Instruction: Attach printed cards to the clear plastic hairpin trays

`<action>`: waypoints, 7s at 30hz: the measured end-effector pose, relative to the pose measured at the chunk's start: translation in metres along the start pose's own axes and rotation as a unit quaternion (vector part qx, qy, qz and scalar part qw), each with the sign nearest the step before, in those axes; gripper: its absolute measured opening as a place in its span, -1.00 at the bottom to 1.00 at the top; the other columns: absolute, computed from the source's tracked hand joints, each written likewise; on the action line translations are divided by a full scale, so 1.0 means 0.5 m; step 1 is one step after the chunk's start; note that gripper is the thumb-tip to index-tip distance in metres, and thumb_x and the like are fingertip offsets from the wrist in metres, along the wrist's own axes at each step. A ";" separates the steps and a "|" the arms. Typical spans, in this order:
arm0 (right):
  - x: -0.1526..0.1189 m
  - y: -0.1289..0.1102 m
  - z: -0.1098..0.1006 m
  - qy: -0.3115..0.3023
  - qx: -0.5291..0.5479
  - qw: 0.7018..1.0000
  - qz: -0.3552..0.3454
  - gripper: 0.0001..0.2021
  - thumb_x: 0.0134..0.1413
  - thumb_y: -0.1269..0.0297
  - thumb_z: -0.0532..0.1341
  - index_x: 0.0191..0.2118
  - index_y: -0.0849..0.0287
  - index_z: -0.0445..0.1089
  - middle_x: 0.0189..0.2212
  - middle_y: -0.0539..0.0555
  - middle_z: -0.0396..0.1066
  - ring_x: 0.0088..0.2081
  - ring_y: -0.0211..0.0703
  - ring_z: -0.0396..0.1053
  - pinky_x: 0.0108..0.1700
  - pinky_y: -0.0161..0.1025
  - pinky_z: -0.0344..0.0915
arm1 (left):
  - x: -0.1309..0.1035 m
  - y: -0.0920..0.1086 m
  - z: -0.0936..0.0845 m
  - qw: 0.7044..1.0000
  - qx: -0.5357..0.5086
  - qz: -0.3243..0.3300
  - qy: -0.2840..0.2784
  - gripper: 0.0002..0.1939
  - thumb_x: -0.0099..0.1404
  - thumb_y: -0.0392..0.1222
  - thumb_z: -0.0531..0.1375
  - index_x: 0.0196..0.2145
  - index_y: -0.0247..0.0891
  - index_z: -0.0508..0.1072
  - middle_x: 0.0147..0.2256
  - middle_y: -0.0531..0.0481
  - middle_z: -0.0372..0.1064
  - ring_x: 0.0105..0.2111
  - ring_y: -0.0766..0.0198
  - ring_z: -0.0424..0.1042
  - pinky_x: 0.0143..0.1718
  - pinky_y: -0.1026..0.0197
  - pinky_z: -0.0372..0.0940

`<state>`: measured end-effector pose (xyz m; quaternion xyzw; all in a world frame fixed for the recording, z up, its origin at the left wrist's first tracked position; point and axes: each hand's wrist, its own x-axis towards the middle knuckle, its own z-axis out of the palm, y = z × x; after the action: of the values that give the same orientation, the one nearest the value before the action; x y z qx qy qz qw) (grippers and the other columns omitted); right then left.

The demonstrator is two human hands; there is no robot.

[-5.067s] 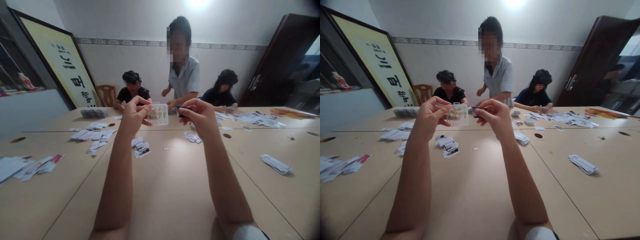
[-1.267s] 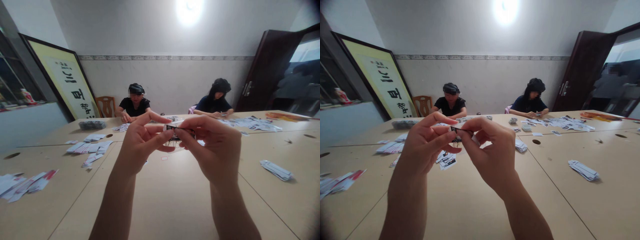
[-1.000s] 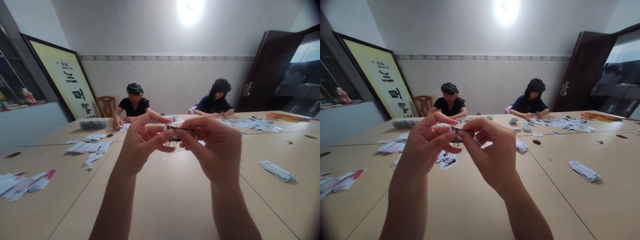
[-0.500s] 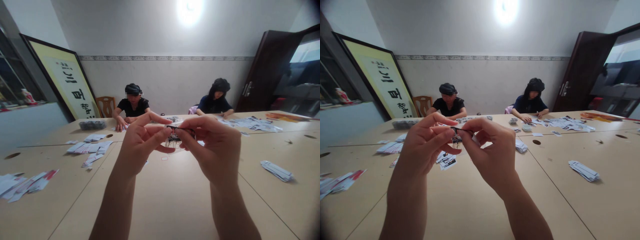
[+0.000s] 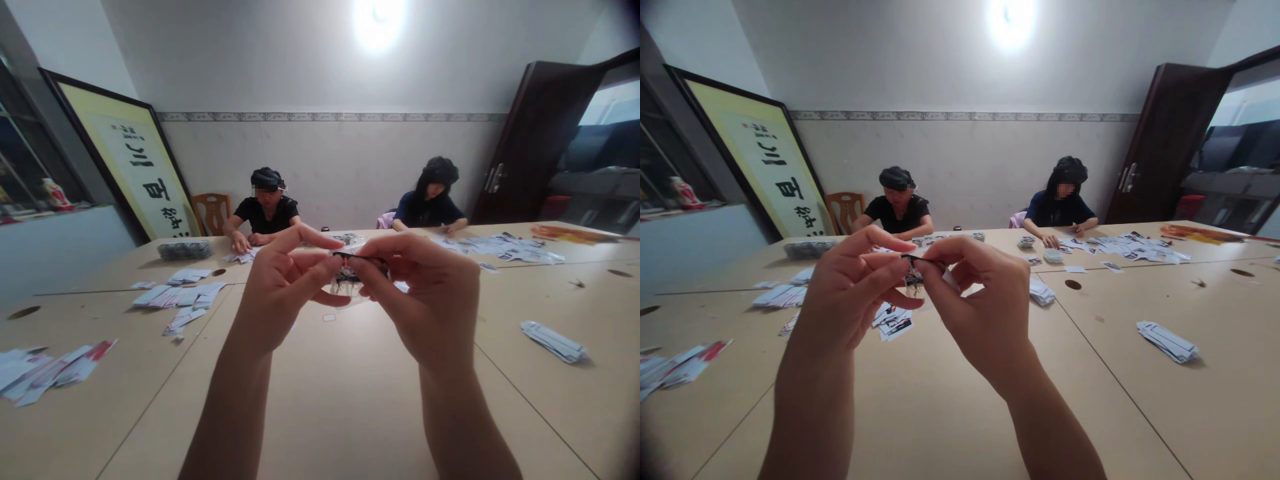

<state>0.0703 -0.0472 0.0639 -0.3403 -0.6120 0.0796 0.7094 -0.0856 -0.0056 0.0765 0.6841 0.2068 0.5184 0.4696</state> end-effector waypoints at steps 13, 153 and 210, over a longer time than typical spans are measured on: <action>0.013 0.029 0.010 -0.013 0.026 0.999 0.028 -0.93 -0.01 0.40 0.39 -0.41 0.14 0.49 -0.55 -0.08 0.43 -0.54 -0.31 0.39 -0.54 -0.35 0.35 | 0.009 -0.014 0.006 0.998 0.039 0.017 0.052 -0.73 0.25 0.00 0.38 -0.27 -0.24 0.48 -0.50 0.05 0.51 -0.47 0.25 0.58 -0.49 0.29 0.57; 0.051 0.079 -0.018 -0.090 0.250 0.948 0.173 -0.81 0.04 0.20 0.44 -0.38 0.18 0.49 -0.69 -0.17 0.31 -0.79 -0.39 0.28 -0.81 -0.50 0.12 | 0.019 -0.026 -0.012 0.998 0.027 0.023 0.054 -0.69 0.23 0.03 0.36 -0.31 -0.25 0.44 -0.44 0.02 0.52 -0.47 0.32 0.52 -0.59 0.36 0.51; 0.077 0.078 -0.130 -0.301 -0.007 0.940 0.162 -0.65 0.13 0.02 0.38 -0.06 0.11 0.48 -0.48 -0.03 0.49 -0.47 -0.22 0.51 -0.43 -0.30 0.47 | 0.197 -0.497 -0.360 0.831 0.312 -0.371 0.272 -0.61 0.41 -0.07 0.23 0.12 -0.29 0.40 0.07 -0.17 0.39 -0.03 0.09 0.47 -0.03 -0.06 0.45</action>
<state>0.1515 -0.0224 0.0713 -0.4004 -0.7340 0.2880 0.4669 -0.1603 0.2649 -0.0816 0.4972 0.7155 0.3782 0.3128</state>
